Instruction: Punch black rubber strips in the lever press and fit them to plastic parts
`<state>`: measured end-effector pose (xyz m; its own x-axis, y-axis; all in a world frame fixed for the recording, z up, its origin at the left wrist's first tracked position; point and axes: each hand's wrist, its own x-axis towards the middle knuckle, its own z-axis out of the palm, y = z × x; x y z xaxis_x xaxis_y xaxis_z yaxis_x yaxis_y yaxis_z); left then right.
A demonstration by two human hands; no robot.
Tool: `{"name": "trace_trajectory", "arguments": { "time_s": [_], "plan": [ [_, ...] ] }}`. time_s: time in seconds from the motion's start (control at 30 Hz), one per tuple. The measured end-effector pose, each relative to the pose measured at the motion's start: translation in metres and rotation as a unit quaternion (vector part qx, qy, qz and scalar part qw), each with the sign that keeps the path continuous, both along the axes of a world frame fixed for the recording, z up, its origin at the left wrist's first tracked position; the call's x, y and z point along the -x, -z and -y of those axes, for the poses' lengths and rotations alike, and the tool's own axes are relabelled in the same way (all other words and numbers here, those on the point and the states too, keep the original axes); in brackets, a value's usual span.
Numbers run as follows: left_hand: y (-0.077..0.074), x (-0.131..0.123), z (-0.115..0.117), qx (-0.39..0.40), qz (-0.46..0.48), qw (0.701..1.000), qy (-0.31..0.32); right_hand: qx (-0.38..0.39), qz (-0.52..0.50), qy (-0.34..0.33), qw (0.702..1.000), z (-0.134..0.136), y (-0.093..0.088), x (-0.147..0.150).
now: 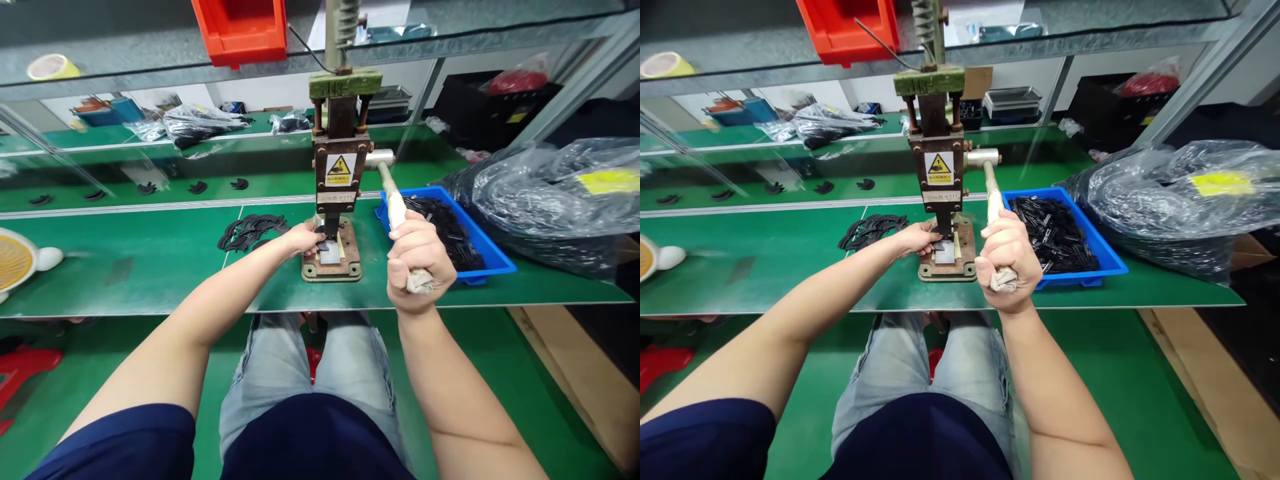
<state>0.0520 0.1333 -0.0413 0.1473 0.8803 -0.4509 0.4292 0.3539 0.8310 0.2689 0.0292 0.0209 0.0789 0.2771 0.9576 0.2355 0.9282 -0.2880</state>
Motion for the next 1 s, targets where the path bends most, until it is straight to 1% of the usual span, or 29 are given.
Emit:
{"name": "trace_trajectory", "arguments": {
  "time_s": [0.1, 0.17, 0.23, 0.27, 0.3, 0.37, 0.4, 0.43, 0.47, 0.5, 0.57, 0.67, 0.77, 0.83, 0.9, 1.0],
  "plan": [
    [0.001, -0.001, 0.015, -0.041, 0.036, 0.998, 0.007, 0.001, 0.010, -0.007, 1.000, -0.001, 0.000, -0.003],
    [0.004, 0.008, 0.023, -0.083, 0.068, 0.993, 0.049, 0.004, 0.011, -0.006, 1.000, -0.001, 0.000, -0.003],
    [0.006, 0.029, 0.026, -0.135, 0.063, 0.983, 0.104, 0.001, 0.007, -0.003, 1.000, -0.002, 0.000, -0.003],
    [0.007, 0.045, 0.023, -0.170, 0.033, 0.978, 0.117, -0.003, 0.004, -0.003, 1.000, -0.003, 0.000, -0.002],
    [0.007, 0.062, 0.018, -0.208, -0.018, 0.971, 0.114, -0.006, 0.001, -0.003, 1.000, -0.003, -0.001, -0.001],
    [0.006, 0.100, 0.004, -0.269, -0.156, 0.947, 0.076, -0.005, -0.006, -0.002, 1.000, -0.004, -0.001, 0.000],
    [0.006, 0.119, -0.005, -0.276, -0.223, 0.933, 0.062, -0.004, -0.009, -0.001, 1.000, -0.004, -0.001, 0.001],
    [0.005, 0.136, -0.013, -0.269, -0.276, 0.921, 0.061, -0.003, -0.012, 0.000, 1.000, -0.004, -0.001, 0.001],
    [0.006, 0.150, -0.020, -0.252, -0.318, 0.911, 0.075, -0.004, -0.016, 0.002, 1.000, -0.005, -0.001, 0.002],
    [0.006, 0.161, -0.025, -0.233, -0.349, 0.902, 0.099, -0.007, -0.016, 0.003, 1.000, -0.005, 0.000, 0.002],
    [0.009, 0.175, -0.029, -0.210, -0.391, 0.882, 0.160, -0.017, -0.018, 0.004, 1.000, -0.006, 0.000, 0.002],
    [0.018, 0.180, -0.026, -0.217, -0.428, 0.845, 0.235, -0.021, -0.019, 0.006, 1.000, -0.007, 0.001, 0.002],
    [0.026, 0.179, -0.021, -0.232, -0.445, 0.820, 0.276, -0.019, -0.018, 0.016, 1.000, -0.008, 0.002, 0.001],
    [0.028, 0.176, -0.020, -0.226, -0.449, 0.818, 0.280, -0.018, -0.013, 0.020, 1.000, -0.008, 0.001, 0.001],
    [0.029, 0.172, -0.021, -0.211, -0.442, 0.827, 0.275, -0.015, -0.011, 0.018, 1.000, -0.008, 0.001, 0.000],
    [0.026, 0.165, -0.020, -0.192, -0.425, 0.841, 0.274, -0.015, -0.016, 0.011, 1.000, -0.007, 0.000, 0.001]
  ]
}}
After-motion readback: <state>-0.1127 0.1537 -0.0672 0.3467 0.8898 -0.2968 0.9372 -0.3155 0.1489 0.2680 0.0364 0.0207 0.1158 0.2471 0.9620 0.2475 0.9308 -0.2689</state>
